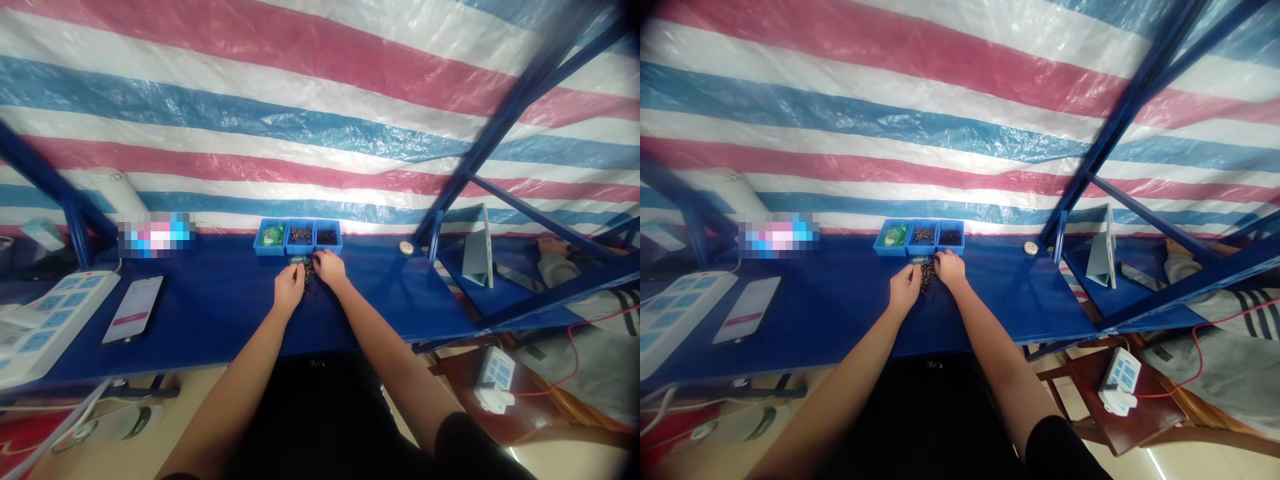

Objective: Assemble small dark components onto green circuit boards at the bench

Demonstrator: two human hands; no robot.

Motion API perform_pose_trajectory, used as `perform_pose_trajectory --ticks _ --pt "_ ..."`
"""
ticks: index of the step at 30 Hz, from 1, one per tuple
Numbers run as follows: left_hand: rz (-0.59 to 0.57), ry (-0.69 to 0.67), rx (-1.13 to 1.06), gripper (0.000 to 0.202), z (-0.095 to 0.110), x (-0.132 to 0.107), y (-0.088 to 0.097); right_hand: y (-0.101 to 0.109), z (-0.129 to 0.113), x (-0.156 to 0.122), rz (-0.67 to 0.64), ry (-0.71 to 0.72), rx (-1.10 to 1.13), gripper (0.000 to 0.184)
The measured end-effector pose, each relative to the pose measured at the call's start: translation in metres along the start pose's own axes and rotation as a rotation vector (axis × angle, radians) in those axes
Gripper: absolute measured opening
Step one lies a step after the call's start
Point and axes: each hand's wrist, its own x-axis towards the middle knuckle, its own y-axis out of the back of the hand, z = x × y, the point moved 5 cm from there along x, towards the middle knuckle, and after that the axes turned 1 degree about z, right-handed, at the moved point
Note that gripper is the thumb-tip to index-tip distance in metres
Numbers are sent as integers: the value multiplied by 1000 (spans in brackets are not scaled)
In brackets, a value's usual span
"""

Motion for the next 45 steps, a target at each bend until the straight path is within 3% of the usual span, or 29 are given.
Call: perform_pose_trajectory --ticks 9,16,19,23,35,40,45 --pt "-2 -11 11 39 -1 0 0 2 0 1 9 12 128 23" --pt "48 -69 13 20 0 1 -2 9 9 -24 190 -84 822 16" --pt "39 -130 -16 18 2 1 -4 5 1 -37 182 -100 1089 19" --pt "53 -154 -43 17 1 1 -4 0 -5 -44 182 -127 1264 22" --pt "-51 -160 -117 14 4 -1 -10 0 -2 -50 119 -233 1342 28" --pt "-95 -210 -59 20 2 -2 -14 5 -6 -54 168 -99 1296 35" --pt "-83 -243 3 22 0 -1 -17 14 -5 -58 258 -23 1070 24"
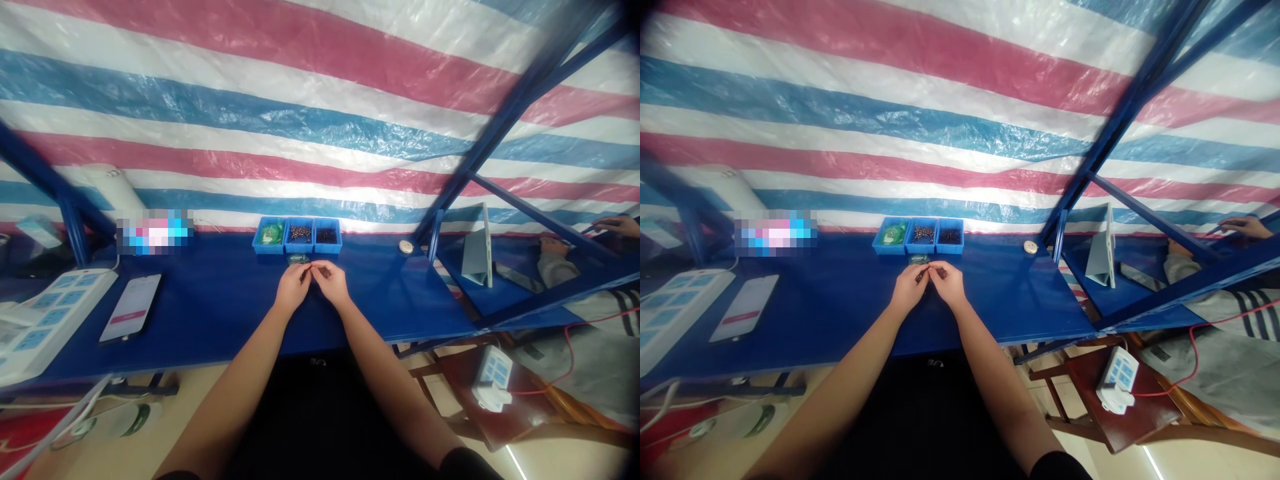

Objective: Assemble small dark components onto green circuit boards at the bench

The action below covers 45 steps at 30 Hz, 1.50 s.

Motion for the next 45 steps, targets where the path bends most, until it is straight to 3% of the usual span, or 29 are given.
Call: perform_pose_trajectory --ticks 7,17,28,45 --pt "38 49 -18 19 -4 0 1 4 4 1 9 2 -58 25" --pt "-18 59 -57 22 3 2 5 0 6 -1 -61 -11 35 31" --pt "-14 148 -127 21 4 0 5 3 7 0 -13 -18 46 29" --pt "-51 163 -142 21 5 0 7 2 7 -1 -17 -12 47 29"
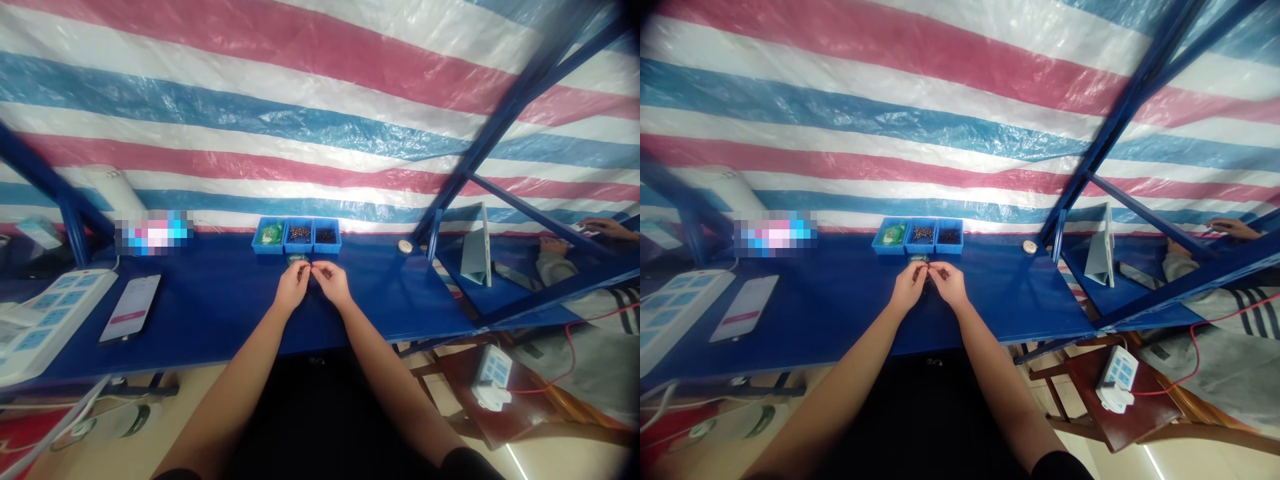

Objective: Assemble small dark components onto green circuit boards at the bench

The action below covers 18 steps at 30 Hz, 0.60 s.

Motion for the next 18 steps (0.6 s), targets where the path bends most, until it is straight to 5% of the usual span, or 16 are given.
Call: perform_pose_trajectory --ticks 18 --pt "17 4 11 21 3 -1 2 1 -4 -1 18 33 -31 27"
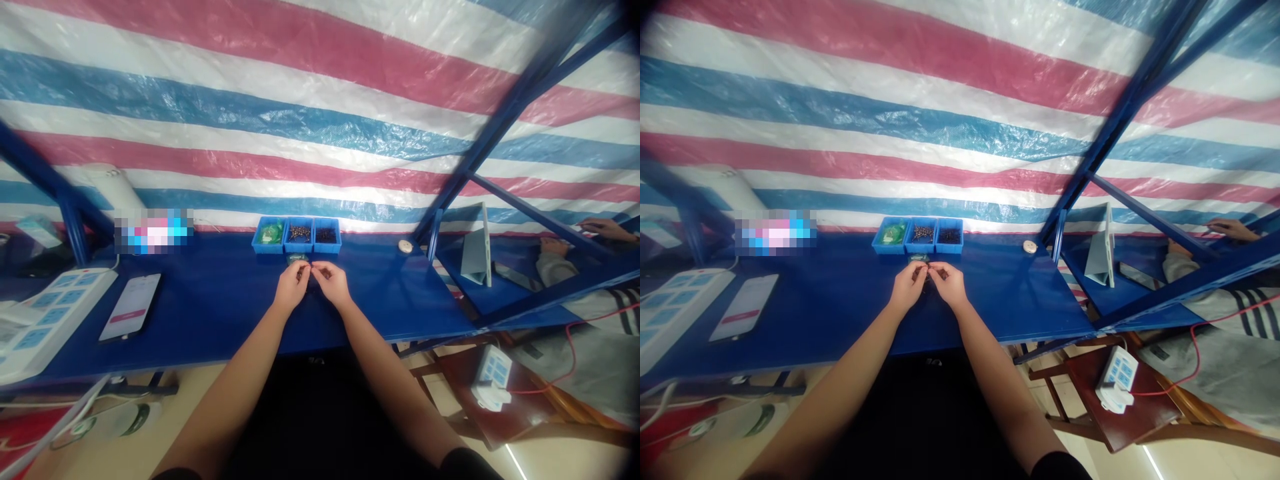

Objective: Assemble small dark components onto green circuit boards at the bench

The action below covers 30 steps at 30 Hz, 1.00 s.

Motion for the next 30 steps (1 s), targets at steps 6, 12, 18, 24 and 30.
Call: perform_pose_trajectory --ticks 6,12,18,24,30 --pt "-5 -4 -4 20 -1 0 -1 -1 3 0 -16 -9 23 29" --pt "-12 -5 -16 22 -3 1 -2 -3 1 -1 -29 8 51 28" --pt "-15 5 -26 21 -3 1 -3 -1 2 0 -9 1 37 28" --pt "-23 -15 -10 24 0 1 -1 -1 -2 -1 -8 1 32 30" --pt "-28 -2 7 25 0 1 -1 -1 -2 -2 1 7 22 30"
